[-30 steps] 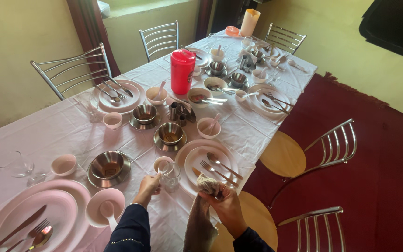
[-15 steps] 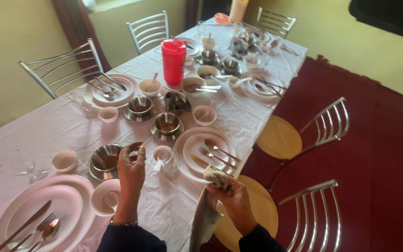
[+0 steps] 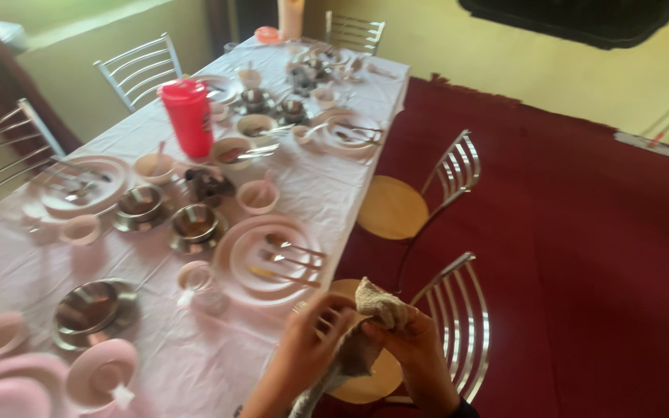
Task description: The person wipes several spoons with a cloth after taking them from a drawer, then places them onto a dining table.
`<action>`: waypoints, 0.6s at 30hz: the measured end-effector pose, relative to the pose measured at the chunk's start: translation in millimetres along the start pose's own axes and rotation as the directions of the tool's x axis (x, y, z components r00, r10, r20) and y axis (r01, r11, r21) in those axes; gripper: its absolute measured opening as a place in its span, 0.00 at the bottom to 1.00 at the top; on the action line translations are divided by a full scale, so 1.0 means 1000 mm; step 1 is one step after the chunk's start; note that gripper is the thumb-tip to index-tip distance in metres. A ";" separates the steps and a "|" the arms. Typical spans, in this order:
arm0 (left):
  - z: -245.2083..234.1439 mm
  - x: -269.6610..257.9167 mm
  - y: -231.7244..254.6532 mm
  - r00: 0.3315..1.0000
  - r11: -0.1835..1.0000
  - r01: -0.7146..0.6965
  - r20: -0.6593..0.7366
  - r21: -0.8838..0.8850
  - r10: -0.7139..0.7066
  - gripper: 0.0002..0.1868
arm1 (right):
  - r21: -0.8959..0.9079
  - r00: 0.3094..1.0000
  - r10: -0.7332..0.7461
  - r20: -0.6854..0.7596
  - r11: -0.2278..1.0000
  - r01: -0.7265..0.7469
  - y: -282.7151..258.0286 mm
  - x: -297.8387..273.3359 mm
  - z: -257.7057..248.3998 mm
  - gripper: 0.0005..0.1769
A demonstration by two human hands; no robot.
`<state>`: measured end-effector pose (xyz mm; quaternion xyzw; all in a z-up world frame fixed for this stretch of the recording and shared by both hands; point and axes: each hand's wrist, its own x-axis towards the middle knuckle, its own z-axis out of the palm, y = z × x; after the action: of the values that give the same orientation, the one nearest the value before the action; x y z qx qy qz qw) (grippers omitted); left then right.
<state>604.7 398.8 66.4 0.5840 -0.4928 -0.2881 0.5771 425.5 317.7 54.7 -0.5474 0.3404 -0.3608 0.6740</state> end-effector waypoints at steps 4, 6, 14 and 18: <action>0.058 -0.010 0.040 0.991 0.999 -0.050 0.127 -0.009 0.051 0.11 | 0.014 0.995 -0.089 -0.044 0.996 0.090 -0.029 -0.028 -0.049 0.08; 0.089 -0.014 0.054 0.970 0.983 -0.182 0.165 -0.011 0.181 0.10 | -0.001 0.979 -0.138 -0.149 0.990 0.140 -0.031 -0.047 -0.084 0.09; 0.261 -0.038 0.096 0.896 0.959 -0.283 0.355 -0.007 0.267 0.09 | -0.021 0.900 -0.157 -0.407 0.987 0.162 -0.038 -0.129 -0.268 0.11; 0.339 -0.054 0.118 0.875 0.925 -0.379 0.332 0.022 0.351 0.06 | -0.034 0.854 -0.090 -0.512 0.996 0.084 -0.057 -0.167 -0.336 0.17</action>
<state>250.2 333.6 109.5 0.4498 -0.6937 -0.2437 0.5070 47.3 287.5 64.8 -0.4499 0.4845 -0.5217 0.5391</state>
